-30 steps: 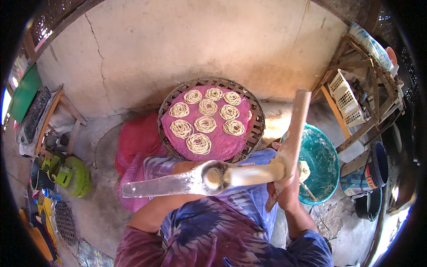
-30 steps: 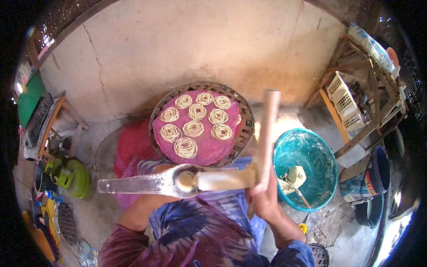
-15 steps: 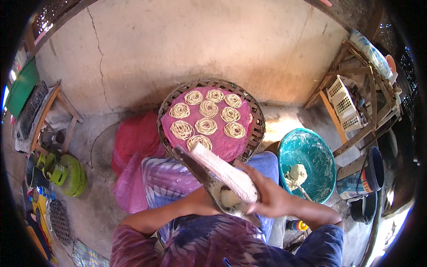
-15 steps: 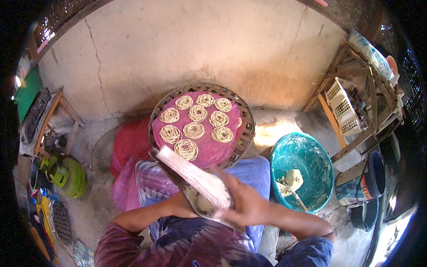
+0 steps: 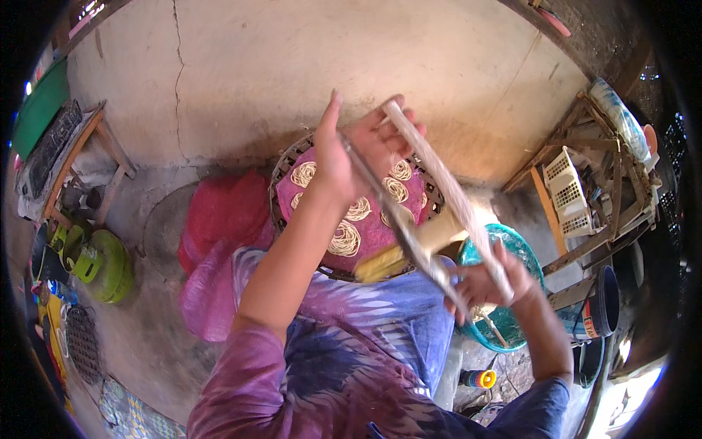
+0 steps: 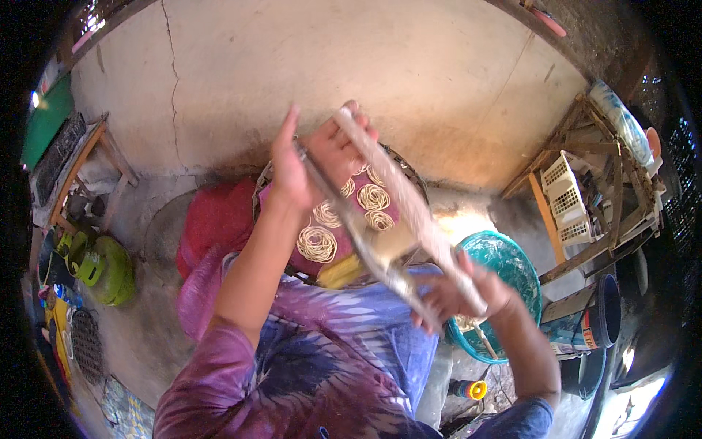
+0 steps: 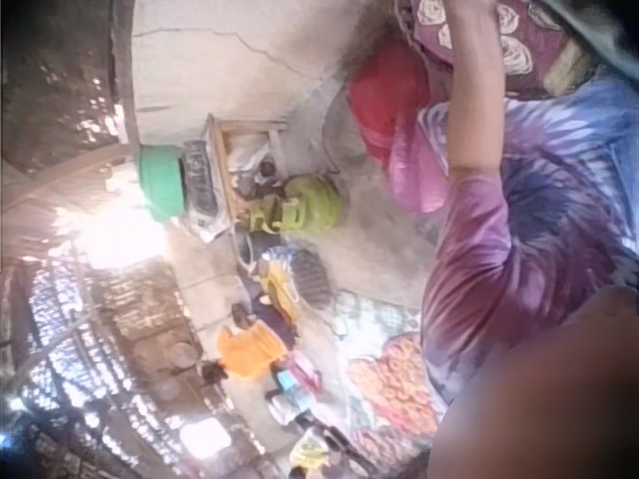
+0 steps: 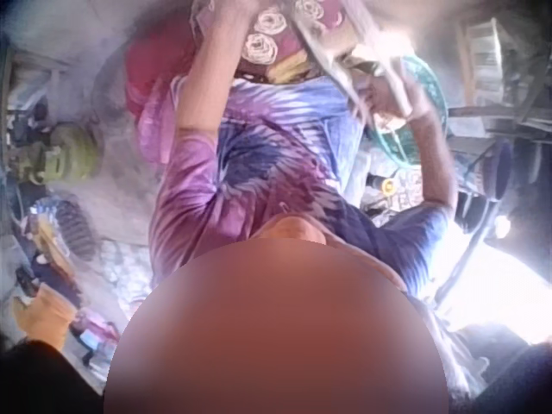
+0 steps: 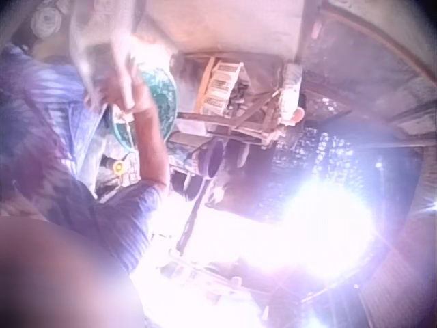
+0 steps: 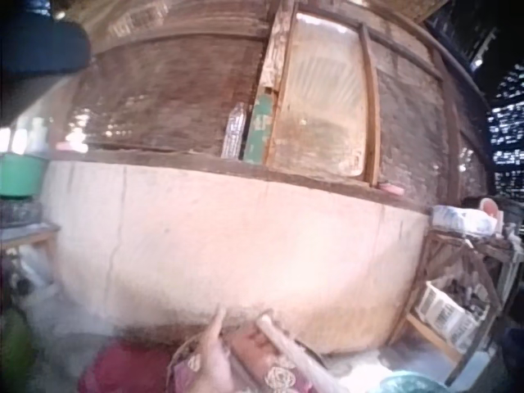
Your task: The person sits on the floor and uses a manual noodle press to extrude dough into thin strands, forming them into circular nests on a pink mat inside a woven tray. They repeatedly scoop dough from a green basin, load it into the press, and push the plunger to form noodles.
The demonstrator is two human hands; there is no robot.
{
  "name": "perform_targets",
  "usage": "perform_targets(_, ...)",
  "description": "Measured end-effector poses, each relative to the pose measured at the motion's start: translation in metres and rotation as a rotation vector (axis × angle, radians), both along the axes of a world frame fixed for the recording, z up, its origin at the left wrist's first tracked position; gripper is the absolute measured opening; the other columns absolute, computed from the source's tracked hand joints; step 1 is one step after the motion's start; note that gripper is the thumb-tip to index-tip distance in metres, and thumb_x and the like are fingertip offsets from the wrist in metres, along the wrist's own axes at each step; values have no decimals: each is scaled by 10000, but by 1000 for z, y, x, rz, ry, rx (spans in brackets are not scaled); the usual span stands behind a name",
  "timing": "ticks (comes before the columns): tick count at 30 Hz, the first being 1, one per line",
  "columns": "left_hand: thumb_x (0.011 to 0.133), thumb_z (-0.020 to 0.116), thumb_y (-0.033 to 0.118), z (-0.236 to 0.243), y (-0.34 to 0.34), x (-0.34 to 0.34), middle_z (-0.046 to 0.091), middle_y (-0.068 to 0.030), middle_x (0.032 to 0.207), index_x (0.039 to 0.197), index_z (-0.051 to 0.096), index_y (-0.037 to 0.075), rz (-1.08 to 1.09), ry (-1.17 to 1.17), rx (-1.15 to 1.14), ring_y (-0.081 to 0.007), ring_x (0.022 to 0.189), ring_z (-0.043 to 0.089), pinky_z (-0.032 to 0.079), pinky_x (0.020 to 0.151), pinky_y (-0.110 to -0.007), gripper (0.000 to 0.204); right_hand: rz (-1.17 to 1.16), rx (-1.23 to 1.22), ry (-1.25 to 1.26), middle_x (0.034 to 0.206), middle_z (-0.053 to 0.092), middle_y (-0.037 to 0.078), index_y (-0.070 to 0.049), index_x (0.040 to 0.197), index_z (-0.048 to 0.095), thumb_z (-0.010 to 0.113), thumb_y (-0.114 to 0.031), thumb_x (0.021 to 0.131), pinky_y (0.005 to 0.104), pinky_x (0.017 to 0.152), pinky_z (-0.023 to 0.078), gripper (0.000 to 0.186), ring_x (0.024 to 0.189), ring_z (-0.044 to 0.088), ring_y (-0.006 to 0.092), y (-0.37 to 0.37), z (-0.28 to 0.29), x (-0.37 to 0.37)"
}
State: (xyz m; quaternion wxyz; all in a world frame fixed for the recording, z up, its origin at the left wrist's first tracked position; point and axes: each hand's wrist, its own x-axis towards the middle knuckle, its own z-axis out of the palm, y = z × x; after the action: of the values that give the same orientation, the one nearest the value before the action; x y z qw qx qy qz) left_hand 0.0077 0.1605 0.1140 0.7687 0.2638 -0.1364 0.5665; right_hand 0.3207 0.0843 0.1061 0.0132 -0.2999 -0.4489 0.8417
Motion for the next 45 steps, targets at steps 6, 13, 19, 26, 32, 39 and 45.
perform_targets(6, 906, 447, 542, -78, 82, 14, 580, -90, 1082, 1156, 528, 57, 41, -246, -80, -283, 1057, 539, 427, 962, -422, 551, -71, 285, -308, 984, 646, 250, -21, 1395, 392, 331, -784, 846, 383, 648, 546, 942, 763, 675, 309, 46, 39, -24)
perform_targets(13, 917, 355, 599, -90, 87, -9, 579, -71, 922, 1023, 542, 82, 156, -348, -139, -264, 915, 551, 453, 849, -423, 560, -97, 542, -560, 887, 638, 202, -11, 1266, 511, 385, -765, 851, 363, 629, 541, 870, 730, 659, 271, 50, 51, -55)
perform_targets(19, 920, 374, 580, -81, 67, 0, 570, -51, 898, 1001, 534, 101, 160, -323, -102, -271, 895, 542, 443, 830, -408, 512, -110, 523, -624, 783, 639, 161, 31, 1088, 594, 311, -697, 923, 330, 588, 522, 798, 655, 640, 230, 30, 71, -50)
perform_targets(26, 909, 363, 616, -61, 69, -11, 535, -44, 836, 921, 514, 126, 209, -223, -137, -254, 831, 532, 455, 731, -394, 514, -78, 692, -592, 696, 635, 123, 39, 920, 651, 345, -706, 909, 325, 544, 503, 805, 577, 622, 211, 31, 54, -58)
perform_targets(32, 927, 473, 423, -83, 49, 15, 540, -18, 782, 854, 540, 120, 224, -247, -163, -207, 797, 529, 455, 773, -362, 319, -147, 581, -614, 741, 654, 134, 47, 982, 650, 361, -683, 918, 312, 564, 527, 787, 642, 656, 206, 15, 46, -33)
perform_targets(39, 928, 546, 321, -101, 76, 24, 568, 34, 779, 855, 567, 157, 163, -389, -44, -174, 759, 559, 490, 738, -435, 180, -268, 180, -85, 987, 637, 240, -1, 1307, 471, 264, -738, 896, 420, 639, 577, 868, 700, 676, 320, 23, 4, -19)
perform_targets(45, 980, 448, 336, -110, 75, 16, 539, -22, 737, 844, 534, 121, 181, -590, -165, -216, 707, 527, 480, 668, -345, 268, -369, -190, 568, 988, 601, 279, -54, 1378, 406, 320, -675, 909, 389, 566, 572, 783, 658, 666, 321, 45, -91, -45)
